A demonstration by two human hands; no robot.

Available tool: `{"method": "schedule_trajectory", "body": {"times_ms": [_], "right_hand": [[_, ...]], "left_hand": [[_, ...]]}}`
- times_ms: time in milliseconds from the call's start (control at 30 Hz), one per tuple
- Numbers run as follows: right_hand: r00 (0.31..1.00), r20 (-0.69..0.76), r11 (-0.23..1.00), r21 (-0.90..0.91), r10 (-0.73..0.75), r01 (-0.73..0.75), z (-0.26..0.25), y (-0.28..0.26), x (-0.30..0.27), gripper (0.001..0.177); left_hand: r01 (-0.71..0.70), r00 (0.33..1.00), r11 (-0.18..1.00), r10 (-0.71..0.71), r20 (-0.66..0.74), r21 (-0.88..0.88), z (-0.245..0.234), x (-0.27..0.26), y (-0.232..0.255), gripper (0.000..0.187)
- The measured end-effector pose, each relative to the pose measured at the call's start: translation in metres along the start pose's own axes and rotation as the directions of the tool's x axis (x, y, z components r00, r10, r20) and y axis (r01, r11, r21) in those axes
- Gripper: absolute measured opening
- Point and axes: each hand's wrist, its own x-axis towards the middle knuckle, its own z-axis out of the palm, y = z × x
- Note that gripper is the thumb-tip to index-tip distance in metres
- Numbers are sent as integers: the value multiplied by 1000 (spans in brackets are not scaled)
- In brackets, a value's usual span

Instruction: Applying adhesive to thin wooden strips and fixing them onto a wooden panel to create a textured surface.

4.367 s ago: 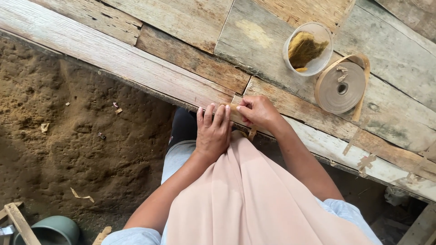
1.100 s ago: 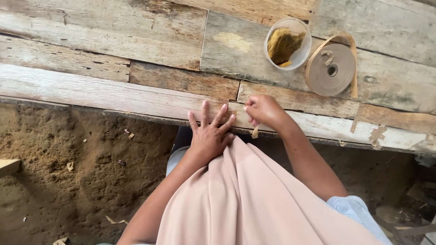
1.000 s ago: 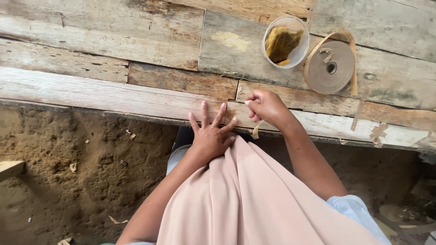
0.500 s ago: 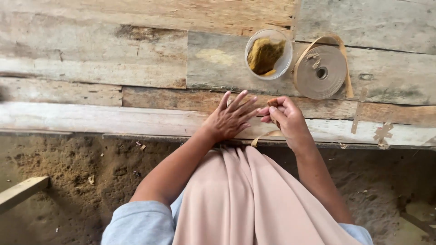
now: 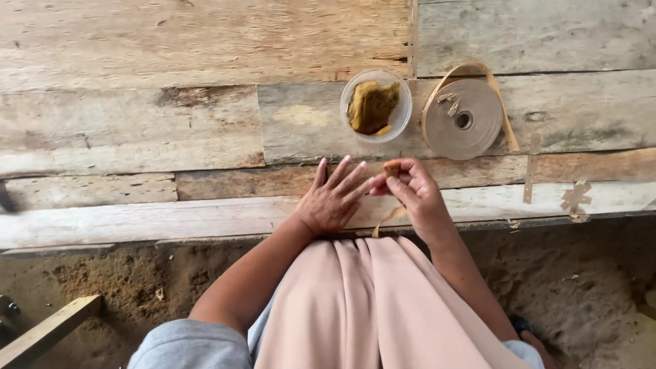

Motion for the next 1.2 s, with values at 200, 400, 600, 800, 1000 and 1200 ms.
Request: {"method": "schedule_trajectory", "body": {"times_ms": [200,400,600,800,1000,1200], "right_hand": [[987,94,989,83,-127,119,19,-30,5,27],[981,138,952,292,-133,89,42,-35,4,29],[965,139,919,359,-224,161,44,-46,6,27],[883,102,883,-69,-458,465,17,-62,49,31],[747,39,672,-407,-664,618,-5,-72,101,35],[549,-99,313,-897,-830,311,-46,-56,139,50]], "left_hand": [[155,961,891,-235,-142,-426,-26,10,13,80],[265,854,-34,-456,251,-964,-40,14,68,47],[224,781,-304,-512,357,-926,-24,15,78,20],[236,714,-191,-630,304,-953,-81,20,74,36],[420,565,-45,-769,300,-906,-55,30,44,30],[652,494,178,-837,234,-737,-36,82,7,33]]}}
